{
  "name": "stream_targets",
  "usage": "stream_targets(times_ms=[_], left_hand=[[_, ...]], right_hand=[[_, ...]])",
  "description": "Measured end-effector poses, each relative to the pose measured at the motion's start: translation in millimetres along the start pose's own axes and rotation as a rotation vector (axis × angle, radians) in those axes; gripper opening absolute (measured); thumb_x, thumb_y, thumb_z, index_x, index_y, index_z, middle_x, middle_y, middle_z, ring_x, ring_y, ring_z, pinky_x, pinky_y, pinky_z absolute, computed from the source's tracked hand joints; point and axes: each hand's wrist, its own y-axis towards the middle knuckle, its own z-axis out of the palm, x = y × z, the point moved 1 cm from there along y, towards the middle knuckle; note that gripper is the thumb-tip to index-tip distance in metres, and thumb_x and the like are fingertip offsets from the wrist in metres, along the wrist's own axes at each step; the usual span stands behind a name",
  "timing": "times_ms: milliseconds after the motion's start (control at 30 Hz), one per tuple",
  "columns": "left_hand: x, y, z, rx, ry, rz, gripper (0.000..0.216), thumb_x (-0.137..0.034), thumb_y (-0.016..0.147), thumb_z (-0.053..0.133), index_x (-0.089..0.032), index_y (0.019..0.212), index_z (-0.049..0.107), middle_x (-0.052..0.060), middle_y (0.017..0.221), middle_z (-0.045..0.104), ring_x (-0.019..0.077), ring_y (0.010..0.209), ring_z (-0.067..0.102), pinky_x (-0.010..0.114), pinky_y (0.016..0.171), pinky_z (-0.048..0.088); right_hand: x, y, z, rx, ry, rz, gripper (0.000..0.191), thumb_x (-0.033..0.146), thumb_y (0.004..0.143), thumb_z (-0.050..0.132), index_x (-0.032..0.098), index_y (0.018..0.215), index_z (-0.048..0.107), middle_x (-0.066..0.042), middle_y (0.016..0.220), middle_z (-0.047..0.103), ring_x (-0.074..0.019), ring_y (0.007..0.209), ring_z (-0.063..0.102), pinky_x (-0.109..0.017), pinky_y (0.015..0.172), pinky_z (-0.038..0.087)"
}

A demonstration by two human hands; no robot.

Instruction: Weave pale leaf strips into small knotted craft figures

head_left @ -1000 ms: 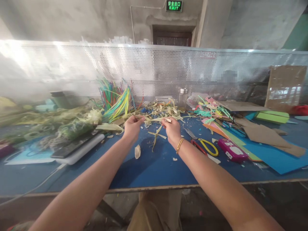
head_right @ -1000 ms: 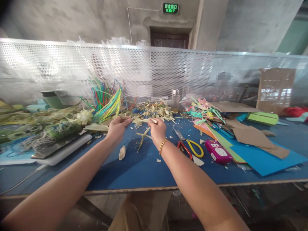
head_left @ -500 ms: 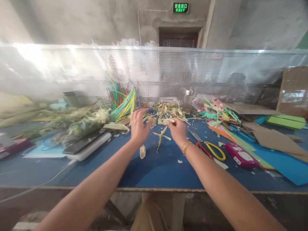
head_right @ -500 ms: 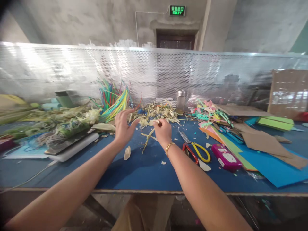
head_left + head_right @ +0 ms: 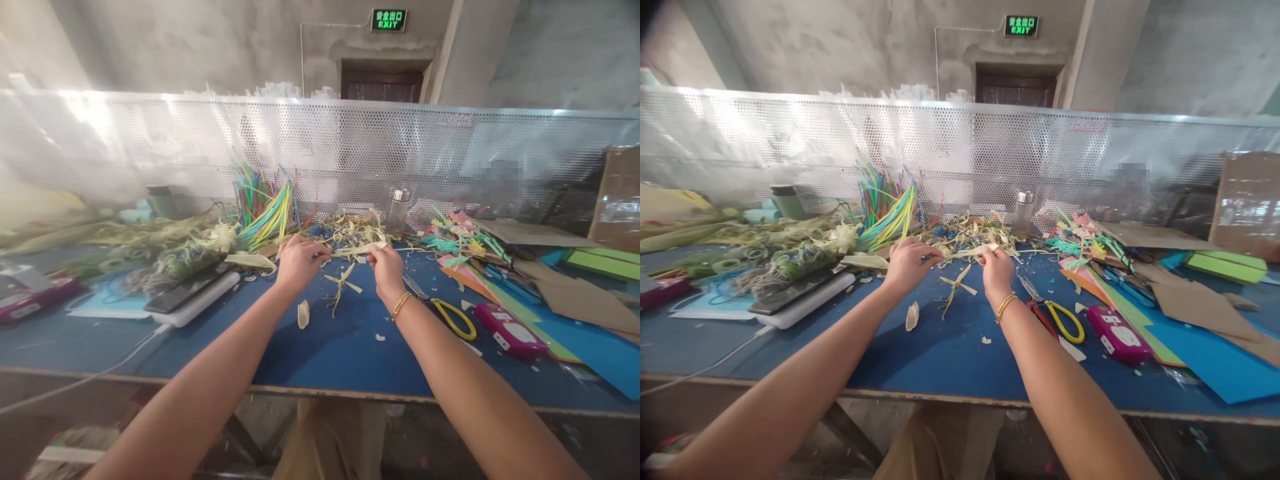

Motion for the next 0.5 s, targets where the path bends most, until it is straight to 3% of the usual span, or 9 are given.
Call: stream_targets(times_ms=[167,300,400,500], left_hand=[[10,1,-7,-0.057,0.069,-0.075,0.008,-0.031,0.078,0.067,-0.028,0.072,0.072,0.004,0.084,0.074,0.0294,0.093,0.056,0.043,0.087,0.035],[21,2,-8,-0.074,0.098,-0.195,0.009,-0.030,0.079,0.063,-0.026,0.075,0.070,0.005,0.085,0.073,0.0288,0.091,0.060,0.040,0.082,0.040],[37,2,-11,-0.130,0.072,-0.400,0.020,-0.026,0.080,0.057,-0.025,0.096,0.070,0.007,0.095,0.071,0.0266,0.087,0.063,0.037,0.080,0.043],[53,2,-15,-0.142,0.110,-0.496,0.046,-0.019,0.075,0.058,-0.024,0.120,0.062,0.012,0.124,0.062,0.0286,0.102,0.061,0.039,0.089,0.043]], right_hand=[[-3,10,-7,-0.098,0.039,0.050,0.024,0.038,0.075,0.048,0.019,0.066,0.060,-0.002,0.056,0.058,-0.0143,0.052,0.051,-0.026,0.050,0.040],[-3,8,-6,-0.040,0.020,0.066,0.026,0.036,0.073,0.052,0.016,0.080,0.067,-0.005,0.067,0.067,-0.0151,0.055,0.056,-0.026,0.050,0.041],[2,3,-5,0.037,0.065,0.100,0.044,0.033,0.070,0.057,0.014,0.108,0.067,-0.008,0.084,0.073,-0.0173,0.064,0.063,-0.027,0.054,0.045],[7,-2,-3,0.096,0.068,0.113,0.054,0.033,0.070,0.058,0.015,0.121,0.062,-0.010,0.096,0.074,-0.0193,0.072,0.067,-0.028,0.057,0.047]])
